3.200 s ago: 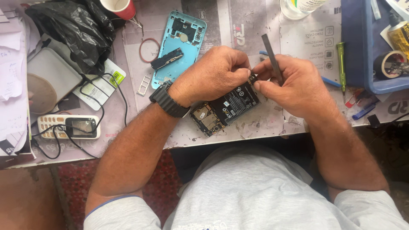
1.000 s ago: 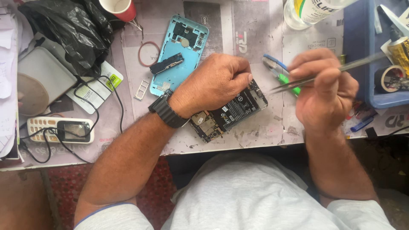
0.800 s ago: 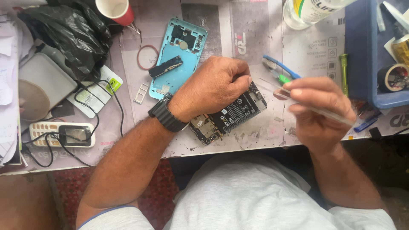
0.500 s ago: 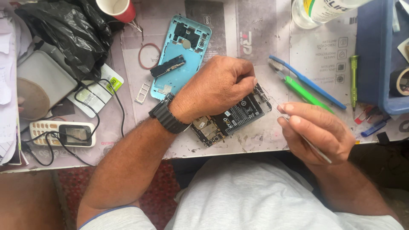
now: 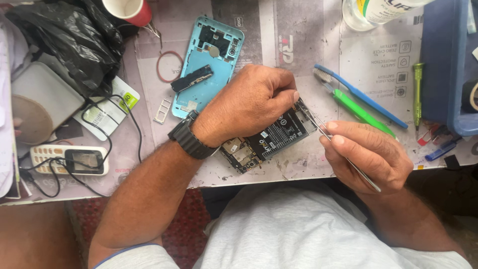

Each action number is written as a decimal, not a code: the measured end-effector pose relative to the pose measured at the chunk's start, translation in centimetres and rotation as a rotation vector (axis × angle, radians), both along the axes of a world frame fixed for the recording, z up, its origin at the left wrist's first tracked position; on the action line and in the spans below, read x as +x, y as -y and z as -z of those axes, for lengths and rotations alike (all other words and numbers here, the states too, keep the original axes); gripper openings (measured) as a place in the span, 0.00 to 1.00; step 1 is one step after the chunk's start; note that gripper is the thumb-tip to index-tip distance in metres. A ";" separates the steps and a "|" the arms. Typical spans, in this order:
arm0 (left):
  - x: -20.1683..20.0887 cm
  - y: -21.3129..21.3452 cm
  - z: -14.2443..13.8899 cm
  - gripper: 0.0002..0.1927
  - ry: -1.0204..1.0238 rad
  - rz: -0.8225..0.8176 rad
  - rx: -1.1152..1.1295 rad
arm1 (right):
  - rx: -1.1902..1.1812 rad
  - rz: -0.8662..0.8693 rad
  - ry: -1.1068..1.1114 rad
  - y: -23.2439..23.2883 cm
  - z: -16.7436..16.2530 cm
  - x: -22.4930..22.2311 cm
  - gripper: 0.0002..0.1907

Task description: The person cleans a small electronic component with a brush, then uses tweezers to place and adjust the component inside a disassembled mobile phone. The person repeatedly repositions the component and the phone while working at a cluttered workbench.

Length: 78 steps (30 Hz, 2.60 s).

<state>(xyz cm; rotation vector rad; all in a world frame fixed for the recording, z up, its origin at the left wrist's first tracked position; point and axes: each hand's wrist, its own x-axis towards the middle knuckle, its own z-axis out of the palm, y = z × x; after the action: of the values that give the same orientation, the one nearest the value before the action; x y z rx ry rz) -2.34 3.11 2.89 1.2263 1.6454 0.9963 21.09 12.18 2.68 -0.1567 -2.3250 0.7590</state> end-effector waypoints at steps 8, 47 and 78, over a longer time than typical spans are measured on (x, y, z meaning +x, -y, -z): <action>0.1 -0.1 0.1 0.11 -0.007 -0.004 -0.004 | 0.000 -0.017 -0.055 -0.2 0.0 -0.5 0.16; -0.2 -0.2 0.5 0.13 -0.019 0.023 0.023 | 0.005 0.022 -0.089 0.2 0.3 -0.7 0.13; -0.3 -0.2 0.5 0.13 0.002 0.017 -0.010 | -0.008 0.023 -0.078 0.2 0.0 -0.7 0.13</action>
<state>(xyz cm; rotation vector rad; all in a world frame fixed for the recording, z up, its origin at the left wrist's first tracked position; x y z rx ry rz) -2.65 3.30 2.41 1.2306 1.6341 0.9769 20.38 11.97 2.64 -0.1547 -2.2429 0.7500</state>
